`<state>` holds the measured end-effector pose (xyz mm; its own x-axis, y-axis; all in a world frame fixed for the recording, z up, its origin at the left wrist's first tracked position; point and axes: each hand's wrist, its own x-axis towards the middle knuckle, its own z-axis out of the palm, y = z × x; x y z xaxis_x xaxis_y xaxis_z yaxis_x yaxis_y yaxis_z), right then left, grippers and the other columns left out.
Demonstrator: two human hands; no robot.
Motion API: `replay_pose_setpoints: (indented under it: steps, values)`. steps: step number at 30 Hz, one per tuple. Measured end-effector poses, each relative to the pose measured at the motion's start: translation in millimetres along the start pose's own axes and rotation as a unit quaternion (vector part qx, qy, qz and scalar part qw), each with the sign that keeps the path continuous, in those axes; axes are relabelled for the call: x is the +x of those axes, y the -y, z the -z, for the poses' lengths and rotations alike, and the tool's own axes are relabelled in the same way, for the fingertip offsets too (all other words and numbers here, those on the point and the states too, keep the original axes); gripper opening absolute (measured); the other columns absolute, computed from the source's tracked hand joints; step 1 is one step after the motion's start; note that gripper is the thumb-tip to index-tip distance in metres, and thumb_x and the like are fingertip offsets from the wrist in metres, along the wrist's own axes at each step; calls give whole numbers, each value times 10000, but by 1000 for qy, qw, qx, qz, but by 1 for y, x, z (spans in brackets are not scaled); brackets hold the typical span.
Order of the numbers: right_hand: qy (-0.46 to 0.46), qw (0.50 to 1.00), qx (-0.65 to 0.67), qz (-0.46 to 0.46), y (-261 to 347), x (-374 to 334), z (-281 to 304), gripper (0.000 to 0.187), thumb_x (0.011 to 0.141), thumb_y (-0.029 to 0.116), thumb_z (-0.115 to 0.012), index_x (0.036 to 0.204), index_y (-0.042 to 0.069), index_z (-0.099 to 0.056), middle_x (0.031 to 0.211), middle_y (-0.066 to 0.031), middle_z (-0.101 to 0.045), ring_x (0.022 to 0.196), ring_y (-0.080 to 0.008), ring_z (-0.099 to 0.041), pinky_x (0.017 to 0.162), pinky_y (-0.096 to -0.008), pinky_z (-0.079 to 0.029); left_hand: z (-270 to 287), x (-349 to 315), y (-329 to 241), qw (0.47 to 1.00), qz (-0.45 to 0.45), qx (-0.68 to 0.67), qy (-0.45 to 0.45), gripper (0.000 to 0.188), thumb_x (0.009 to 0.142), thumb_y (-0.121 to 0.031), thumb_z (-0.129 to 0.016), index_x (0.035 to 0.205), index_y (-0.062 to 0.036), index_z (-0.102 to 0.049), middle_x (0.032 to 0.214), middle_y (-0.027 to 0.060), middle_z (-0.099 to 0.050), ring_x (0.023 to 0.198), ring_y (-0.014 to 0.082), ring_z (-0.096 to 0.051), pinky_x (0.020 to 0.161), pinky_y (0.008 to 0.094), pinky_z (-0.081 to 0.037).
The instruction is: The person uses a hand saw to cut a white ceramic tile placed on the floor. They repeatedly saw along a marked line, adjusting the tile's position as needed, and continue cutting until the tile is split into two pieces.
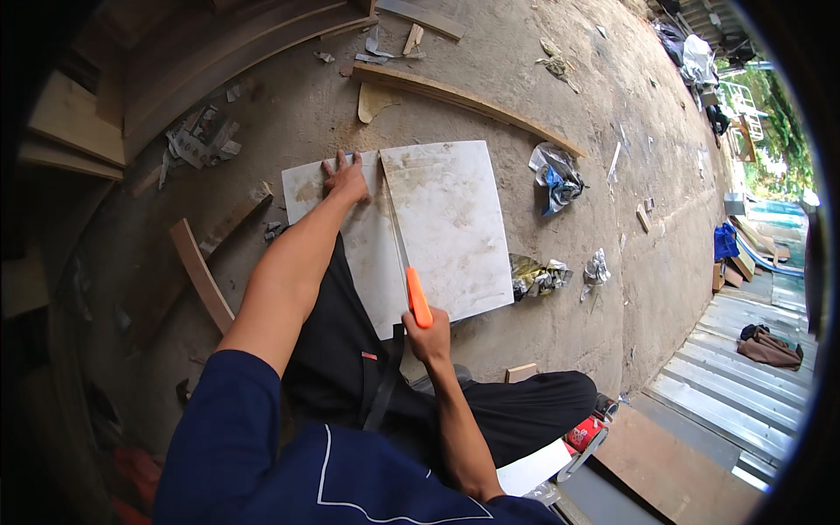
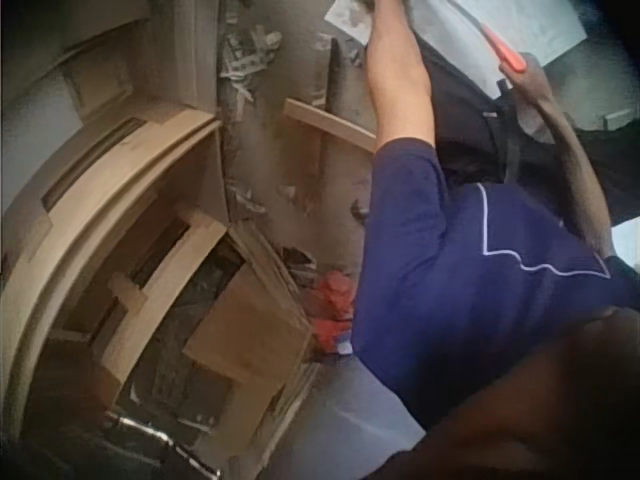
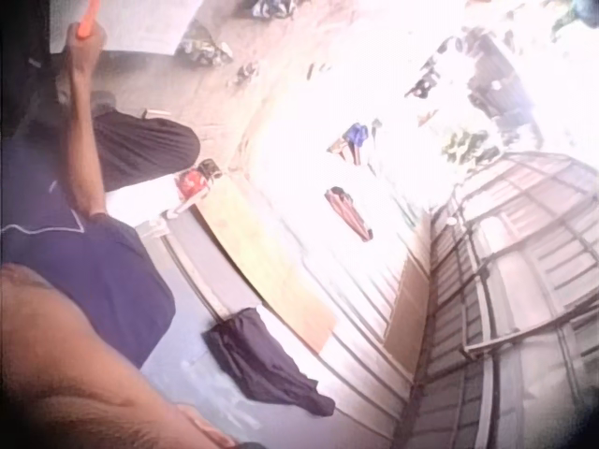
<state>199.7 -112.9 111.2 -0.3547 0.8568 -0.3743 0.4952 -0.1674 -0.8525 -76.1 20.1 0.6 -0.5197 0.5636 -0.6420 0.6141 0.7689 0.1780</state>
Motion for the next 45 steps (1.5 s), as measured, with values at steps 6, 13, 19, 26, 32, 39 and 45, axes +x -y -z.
replay_pose_setpoints:
  steps: [6, 13, 19, 26, 32, 39, 45]
  values:
    - [15, 1000, -19, 18, 6, 67, -20, 290, 754, 181, -622, 616, -56, -527, 512, -175, -500, 447, -210, -466, 495, -367, -396, -11, -5, -5, 999, -27, -8, -41, 951, 731, -289, -701, 1493, -315, -134, 1569, 91, 61, 1429, 385, -19, 1073, 545, -283]
    - [54, 998, -3, 11, 2, 64, -22, 283, 756, 167, -615, 607, -46, -503, 498, -145, -472, 449, -187, -429, 490, -360, -389, -77, -11, 22, 950, -80, -18, -303, 562, 932, -439, -388, 1468, -323, -264, 1572, 78, -68, 1433, 327, -51, 1133, 514, -19]
    - [52, 999, -6, -9, -3, 49, 4, 234, 760, 140, -604, 629, -34, -518, 508, -128, -471, 455, -179, -439, 487, -338, -384, -87, -10, 16, 934, -36, 5, -355, 498, 954, -442, -343, 1442, -347, -322, 1564, 28, -136, 1435, 271, -92, 1133, 511, -17]
    - [55, 998, -13, 4, 8, 43, 4, 192, 742, 98, -623, 624, -30, -542, 502, -137, -498, 436, -177, -489, 474, -314, -399, -83, -11, 9, 935, -39, 11, -354, 479, 949, -431, -363, 1421, -346, -369, 1553, 35, -184, 1429, 279, -134, 1130, 527, -29]
    - [49, 998, -25, -27, 30, 121, -28, 268, 752, 154, -621, 613, -47, -511, 503, -161, -469, 433, -211, -441, 480, -351, -390, -81, -9, 11, 937, -46, 2, -347, 474, 958, -448, -338, 1419, -345, -372, 1549, 40, -193, 1428, 285, -134, 1129, 528, -33]
    - [73, 995, 3, -71, 51, 47, 12, 260, 762, 132, -597, 596, -36, -489, 488, -119, -463, 435, -166, -448, 461, -347, -365, -77, -12, 15, 940, -38, 17, -337, 485, 958, -448, -338, 1433, -346, -344, 1556, 38, -167, 1433, 277, -111, 1126, 533, -19]
    - [42, 996, -16, -72, 48, 111, -23, 285, 767, 139, -584, 579, -30, -452, 469, -83, -396, 454, -110, -365, 449, -330, -330, -86, -14, 10, 942, -51, 0, -333, 488, 955, -446, -346, 1434, -352, -335, 1558, 40, -157, 1433, 272, -108, 1124, 536, -20]
